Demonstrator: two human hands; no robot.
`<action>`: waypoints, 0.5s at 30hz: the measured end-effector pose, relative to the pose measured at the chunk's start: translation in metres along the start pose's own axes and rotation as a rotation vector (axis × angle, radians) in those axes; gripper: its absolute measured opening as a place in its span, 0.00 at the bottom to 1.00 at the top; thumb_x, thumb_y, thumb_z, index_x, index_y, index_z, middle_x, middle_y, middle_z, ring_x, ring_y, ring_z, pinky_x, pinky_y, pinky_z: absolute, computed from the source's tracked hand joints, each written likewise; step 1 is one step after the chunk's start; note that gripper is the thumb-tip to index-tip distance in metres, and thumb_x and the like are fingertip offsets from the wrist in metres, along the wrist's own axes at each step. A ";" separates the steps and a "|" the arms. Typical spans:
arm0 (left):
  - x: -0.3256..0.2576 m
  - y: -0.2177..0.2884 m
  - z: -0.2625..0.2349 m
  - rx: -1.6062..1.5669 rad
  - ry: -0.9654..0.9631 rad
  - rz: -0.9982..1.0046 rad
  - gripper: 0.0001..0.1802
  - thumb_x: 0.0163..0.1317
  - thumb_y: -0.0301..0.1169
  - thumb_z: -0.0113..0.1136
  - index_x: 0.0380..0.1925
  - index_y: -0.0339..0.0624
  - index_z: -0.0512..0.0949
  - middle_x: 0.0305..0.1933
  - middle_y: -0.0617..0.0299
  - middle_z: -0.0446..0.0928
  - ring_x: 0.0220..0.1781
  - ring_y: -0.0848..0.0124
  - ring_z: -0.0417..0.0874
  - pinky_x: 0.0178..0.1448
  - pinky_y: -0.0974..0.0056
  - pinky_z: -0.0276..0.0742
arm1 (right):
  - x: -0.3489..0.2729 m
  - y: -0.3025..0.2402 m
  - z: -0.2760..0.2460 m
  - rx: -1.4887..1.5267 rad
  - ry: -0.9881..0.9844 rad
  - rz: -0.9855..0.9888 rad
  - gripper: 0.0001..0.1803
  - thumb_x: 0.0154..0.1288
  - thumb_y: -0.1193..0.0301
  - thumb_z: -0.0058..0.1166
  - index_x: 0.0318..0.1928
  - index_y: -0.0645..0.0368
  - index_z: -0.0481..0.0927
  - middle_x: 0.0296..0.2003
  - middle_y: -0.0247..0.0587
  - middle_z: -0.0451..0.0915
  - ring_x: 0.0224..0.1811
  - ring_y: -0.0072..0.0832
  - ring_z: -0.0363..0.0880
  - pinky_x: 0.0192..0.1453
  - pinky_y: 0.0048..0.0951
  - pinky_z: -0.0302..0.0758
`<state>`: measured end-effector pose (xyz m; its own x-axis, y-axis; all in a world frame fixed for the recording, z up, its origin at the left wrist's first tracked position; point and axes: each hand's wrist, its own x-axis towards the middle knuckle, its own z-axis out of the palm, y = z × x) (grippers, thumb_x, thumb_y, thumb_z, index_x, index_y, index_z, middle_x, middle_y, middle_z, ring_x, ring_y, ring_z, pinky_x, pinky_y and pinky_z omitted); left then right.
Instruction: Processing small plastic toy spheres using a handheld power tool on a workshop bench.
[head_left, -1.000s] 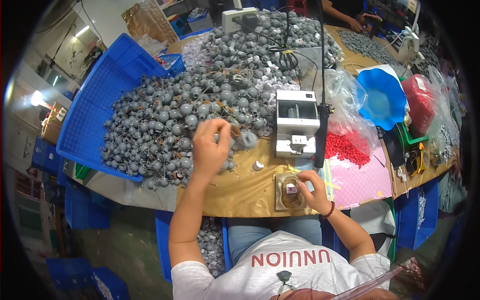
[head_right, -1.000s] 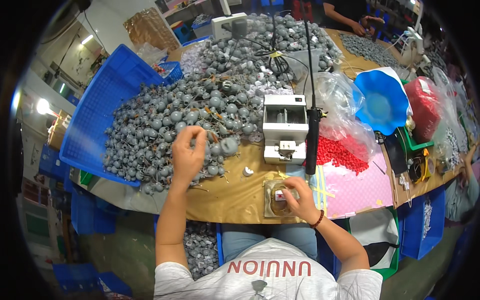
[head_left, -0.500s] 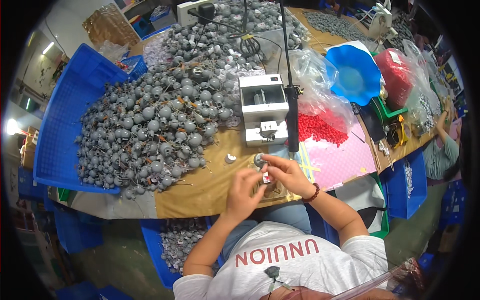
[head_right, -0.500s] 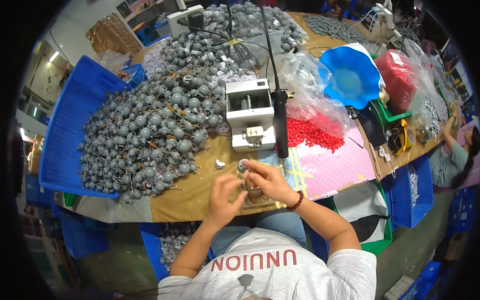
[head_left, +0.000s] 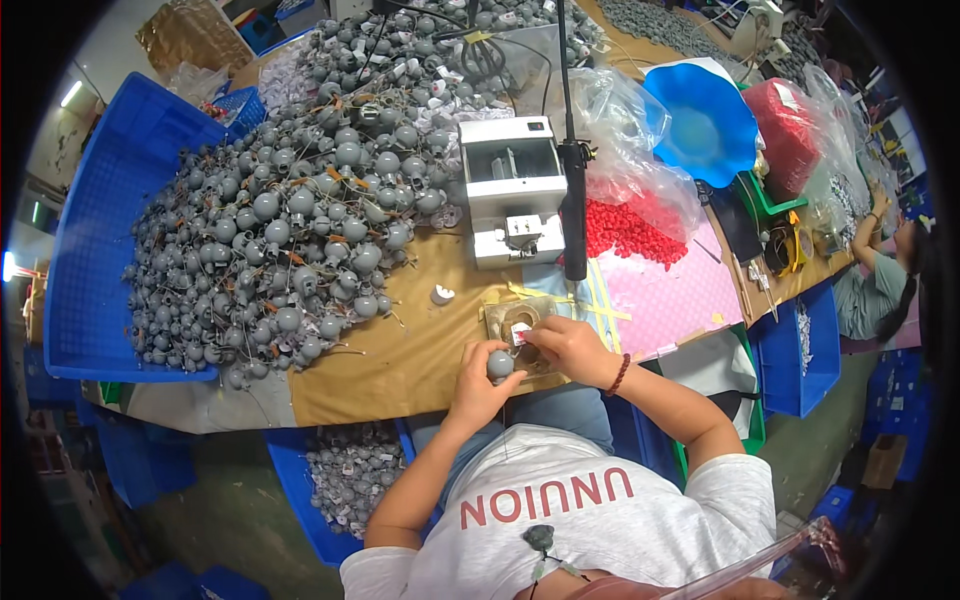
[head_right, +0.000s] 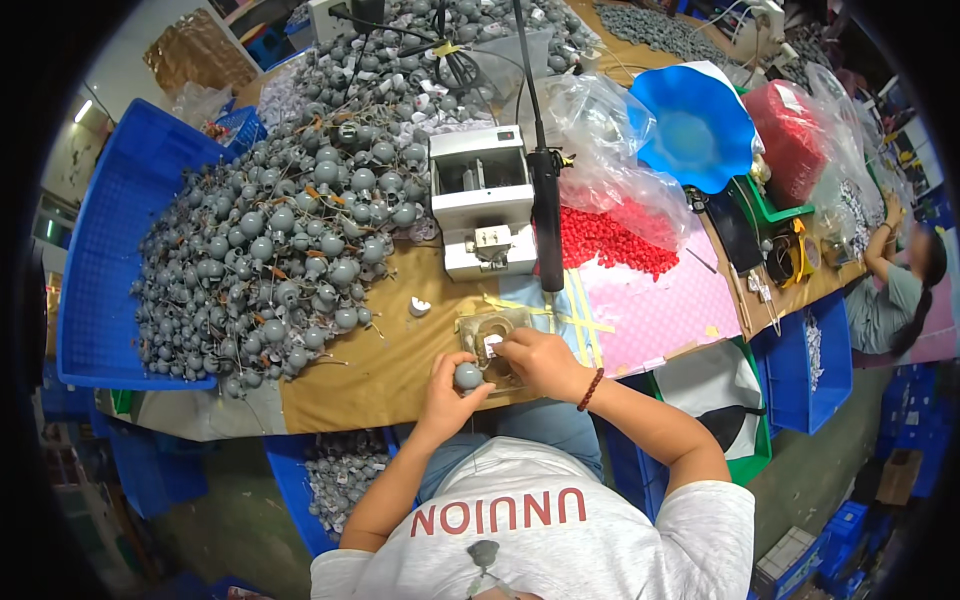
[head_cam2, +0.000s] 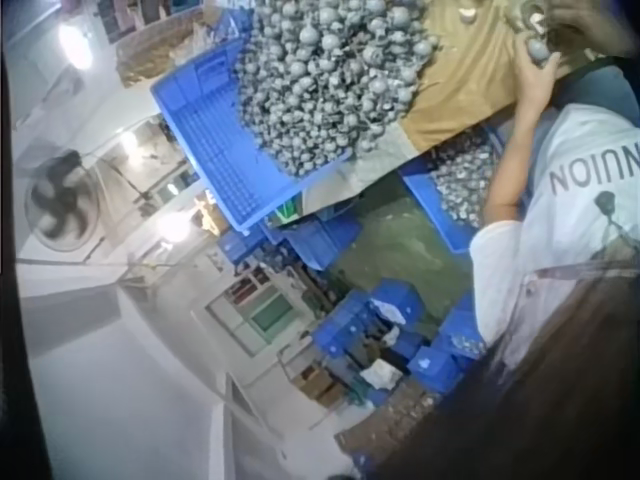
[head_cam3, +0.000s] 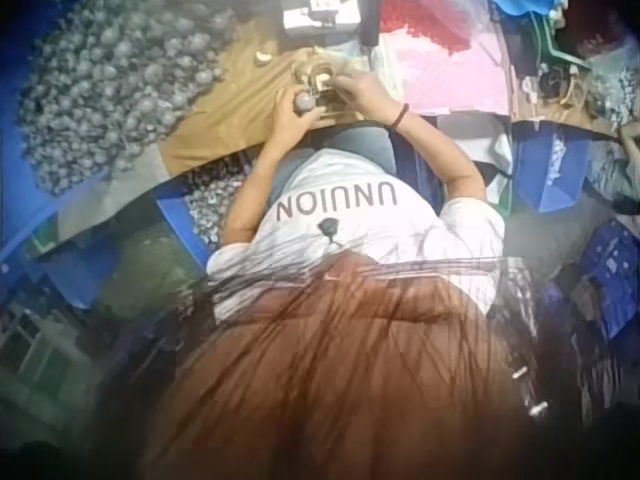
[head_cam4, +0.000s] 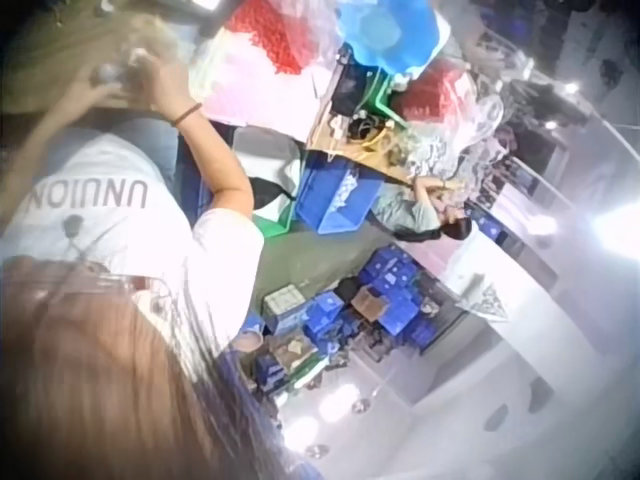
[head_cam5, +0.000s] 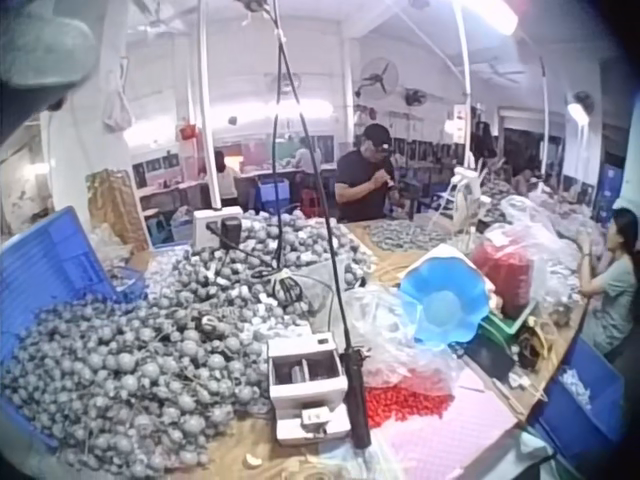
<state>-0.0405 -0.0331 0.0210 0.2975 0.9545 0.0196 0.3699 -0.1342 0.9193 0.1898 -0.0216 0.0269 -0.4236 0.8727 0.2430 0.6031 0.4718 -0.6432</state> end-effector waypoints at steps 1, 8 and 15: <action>0.000 -0.005 0.005 0.029 0.013 0.003 0.26 0.56 0.28 0.77 0.53 0.40 0.77 0.49 0.55 0.73 0.50 0.62 0.80 0.46 0.63 0.79 | 0.000 0.002 0.004 -0.059 0.001 -0.029 0.20 0.54 0.82 0.63 0.50 0.57 0.85 0.41 0.42 0.84 0.38 0.40 0.85 0.42 0.37 0.83; 0.002 -0.014 0.019 0.147 0.076 0.083 0.25 0.55 0.27 0.75 0.53 0.39 0.77 0.51 0.50 0.74 0.52 0.51 0.79 0.54 0.54 0.77 | 0.006 0.014 0.017 -0.279 -0.018 -0.183 0.16 0.58 0.71 0.60 0.47 0.58 0.82 0.38 0.39 0.79 0.42 0.37 0.82 0.39 0.36 0.82; 0.007 -0.012 0.018 0.216 0.045 0.116 0.24 0.55 0.25 0.73 0.52 0.40 0.77 0.52 0.48 0.74 0.53 0.48 0.79 0.56 0.51 0.77 | 0.012 0.012 0.007 -0.348 -0.130 -0.238 0.15 0.58 0.70 0.58 0.47 0.60 0.82 0.38 0.39 0.76 0.42 0.37 0.81 0.39 0.36 0.82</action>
<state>-0.0267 -0.0295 0.0028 0.3113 0.9397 0.1417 0.5168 -0.2925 0.8046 0.1870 -0.0065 0.0175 -0.6464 0.7219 0.2470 0.6608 0.6916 -0.2918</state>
